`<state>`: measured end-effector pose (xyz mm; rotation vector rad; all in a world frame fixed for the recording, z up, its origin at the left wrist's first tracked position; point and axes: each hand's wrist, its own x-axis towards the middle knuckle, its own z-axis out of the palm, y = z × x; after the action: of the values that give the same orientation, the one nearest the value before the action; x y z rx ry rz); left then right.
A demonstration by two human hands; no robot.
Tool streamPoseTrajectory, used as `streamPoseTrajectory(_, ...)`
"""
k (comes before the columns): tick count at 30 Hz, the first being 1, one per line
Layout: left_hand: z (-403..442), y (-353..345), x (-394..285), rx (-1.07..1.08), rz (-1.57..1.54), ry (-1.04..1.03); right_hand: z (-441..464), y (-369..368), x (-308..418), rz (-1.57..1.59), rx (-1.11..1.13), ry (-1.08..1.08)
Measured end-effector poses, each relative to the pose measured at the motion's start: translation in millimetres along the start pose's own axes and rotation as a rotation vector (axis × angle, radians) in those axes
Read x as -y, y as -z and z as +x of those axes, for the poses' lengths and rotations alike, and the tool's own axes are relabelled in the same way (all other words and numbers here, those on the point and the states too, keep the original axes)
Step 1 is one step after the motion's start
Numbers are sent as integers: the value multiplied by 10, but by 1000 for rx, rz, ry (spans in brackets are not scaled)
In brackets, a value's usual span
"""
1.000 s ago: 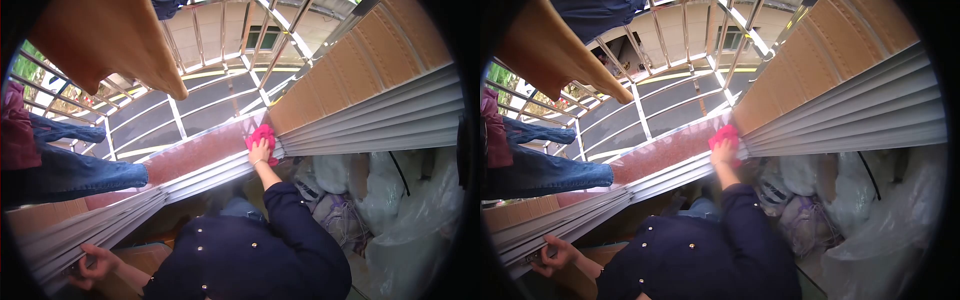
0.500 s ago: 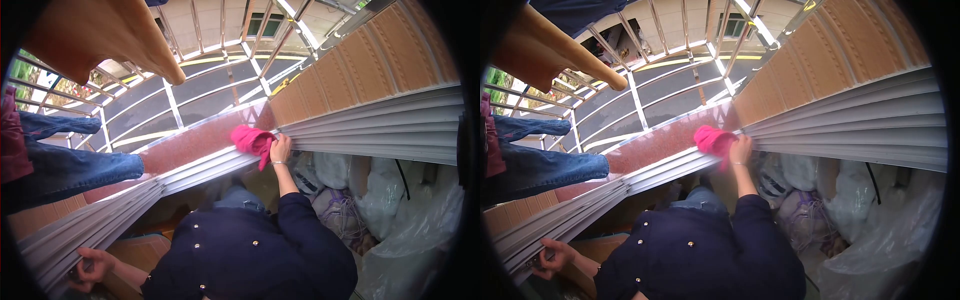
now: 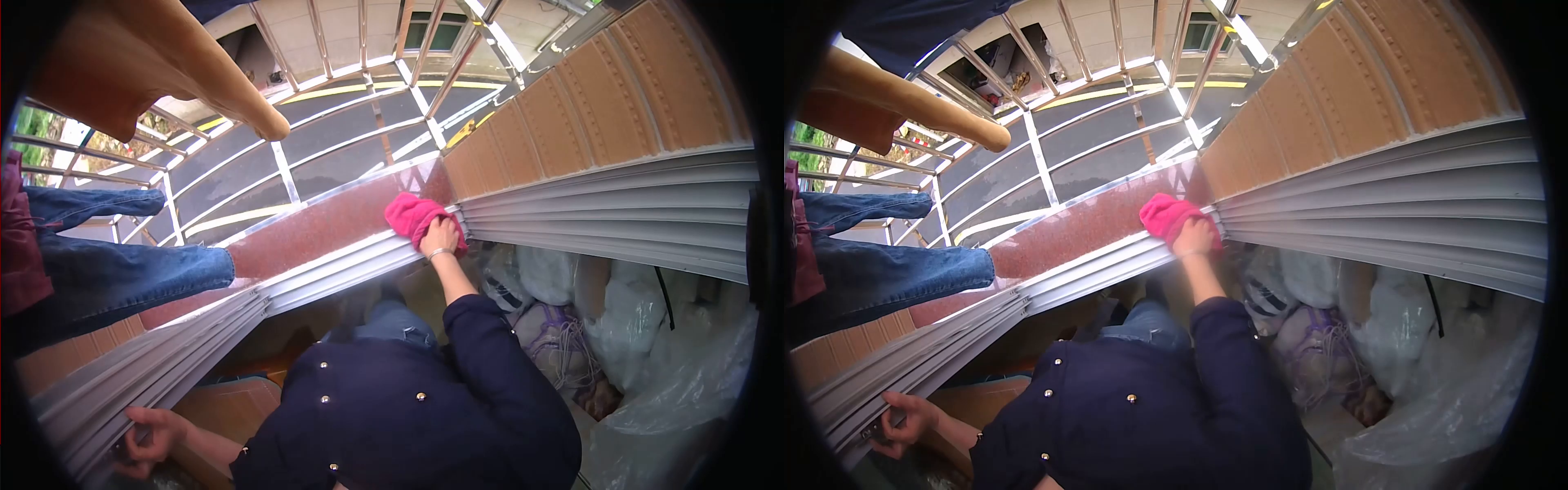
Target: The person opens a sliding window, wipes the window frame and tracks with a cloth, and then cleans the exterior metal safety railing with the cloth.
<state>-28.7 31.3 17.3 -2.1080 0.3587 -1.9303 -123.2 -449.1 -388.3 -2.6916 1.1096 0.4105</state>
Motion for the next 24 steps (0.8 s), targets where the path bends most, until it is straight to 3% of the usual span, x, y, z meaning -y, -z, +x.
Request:
streamPoseTrajectory(5,5,-62,-71,-66,-76,60,-62,73,-16,-31,68,2)
streamPoseTrajectory(9,42,-16,-41,-12,-16,20,71,203,-7,10,52,-139)
streamPoseTrajectory(12,53,-19,-66,-6,2,0,-39,223,-27,40,112,1)
streamPoseTrajectory(15,48,-54,-73,-49,-32,-1,-127,3,-87,-11,-33,159)
streamPoseTrajectory(19,55,-27,-56,-30,-10,-6,-30,149,-117,-62,-173,16)
streamPoseTrajectory(20,53,-7,-48,2,19,-11,20,207,-97,-72,-67,-11)
streamPoseTrajectory(24,33,-67,-71,-40,-50,33,-35,213,-131,-133,63,223)
